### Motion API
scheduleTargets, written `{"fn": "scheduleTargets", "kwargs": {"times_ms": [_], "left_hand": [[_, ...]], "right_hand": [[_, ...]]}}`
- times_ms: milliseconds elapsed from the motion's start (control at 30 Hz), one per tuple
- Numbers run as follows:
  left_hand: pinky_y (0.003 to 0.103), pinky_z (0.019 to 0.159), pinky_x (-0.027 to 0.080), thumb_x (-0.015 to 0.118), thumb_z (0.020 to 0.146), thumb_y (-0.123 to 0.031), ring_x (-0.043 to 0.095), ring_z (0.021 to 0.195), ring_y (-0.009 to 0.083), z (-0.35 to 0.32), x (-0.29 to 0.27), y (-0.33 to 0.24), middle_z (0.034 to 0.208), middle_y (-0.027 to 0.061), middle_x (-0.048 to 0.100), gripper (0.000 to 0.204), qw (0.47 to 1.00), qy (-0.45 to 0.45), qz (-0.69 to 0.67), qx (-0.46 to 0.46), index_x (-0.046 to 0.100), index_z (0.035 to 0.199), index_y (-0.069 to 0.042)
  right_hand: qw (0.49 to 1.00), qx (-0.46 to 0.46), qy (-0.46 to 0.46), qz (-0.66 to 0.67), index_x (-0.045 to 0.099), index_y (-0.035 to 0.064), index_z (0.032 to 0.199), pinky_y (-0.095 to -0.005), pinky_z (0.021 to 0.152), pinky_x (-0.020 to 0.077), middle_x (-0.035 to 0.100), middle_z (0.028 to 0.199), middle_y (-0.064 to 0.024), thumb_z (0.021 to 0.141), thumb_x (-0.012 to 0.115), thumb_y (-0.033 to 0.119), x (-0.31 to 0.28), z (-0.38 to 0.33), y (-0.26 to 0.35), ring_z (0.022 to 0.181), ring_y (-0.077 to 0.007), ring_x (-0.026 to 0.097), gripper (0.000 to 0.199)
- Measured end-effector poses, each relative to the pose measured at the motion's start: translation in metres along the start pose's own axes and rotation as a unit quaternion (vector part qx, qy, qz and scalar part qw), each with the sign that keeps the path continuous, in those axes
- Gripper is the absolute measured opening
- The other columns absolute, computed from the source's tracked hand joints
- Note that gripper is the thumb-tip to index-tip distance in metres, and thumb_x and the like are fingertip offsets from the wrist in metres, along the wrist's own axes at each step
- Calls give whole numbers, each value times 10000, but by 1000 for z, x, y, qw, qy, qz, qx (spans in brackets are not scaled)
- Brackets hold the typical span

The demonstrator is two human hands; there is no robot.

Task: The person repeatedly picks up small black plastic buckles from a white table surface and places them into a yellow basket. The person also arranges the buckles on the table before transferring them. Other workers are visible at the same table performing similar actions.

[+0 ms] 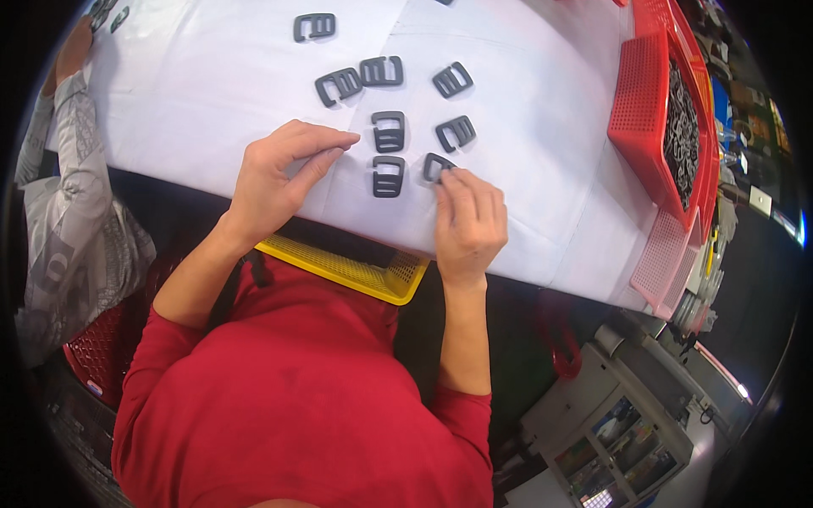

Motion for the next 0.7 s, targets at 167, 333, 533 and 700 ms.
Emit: {"fn": "scheduleTargets", "kwargs": {"times_ms": [167, 333, 533, 700], "left_hand": [[357, 809, 507, 679, 805, 0, 617, 983, 265, 6, 11, -21, 1021, 89, 664, 209, 975, -44, 165, 142, 702, 1005, -59], [396, 925, 471, 665, 807, 9, 568, 1115, 305, 20, -4, -21, 1165, 98, 633, 271, 958, -83, 226, 156, 700, 1064, -68], [384, 964, 471, 623, 856, 3, 549, 1164, 293, 19, -49, 10, 1224, 92, 622, 287, 954, -110, 269, 72, 699, 1121, -79], [379, 994, 455, 605, 868, -2, 555, 1186, 293, 11, -60, 28, 1255, 108, 621, 303, 950, -109, 289, 53, 690, 1152, -67]], "right_hand": [[998, 39, 32, 46, 690, 57, 1085, -401, 868, 466, 660, 1132, -110, 798, 760, 128, 5, -8, -6, 1030, -311, 607, 304], [993, 73, 86, 27, 552, 113, 1349, -553, 1087, 296, 438, 1442, -195, 883, 675, 354, 48, 14, -9, 1345, -403, 387, 539], [987, 32, 158, 26, 507, 213, 1422, -657, 1124, 157, 339, 1534, -180, 911, 560, 554, 73, 16, 13, 1437, -405, 257, 617], [976, -39, 204, 61, 538, 250, 1388, -641, 1133, 161, 360, 1527, -151, 873, 559, 593, 74, 15, 37, 1432, -394, 270, 619]]}}
Point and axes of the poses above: each hand's wrist, its own z-axis towards the middle knuckle, its own x-axis out of the palm, y = z × x, the point moved 9 cm from there along z, towards the middle knuckle
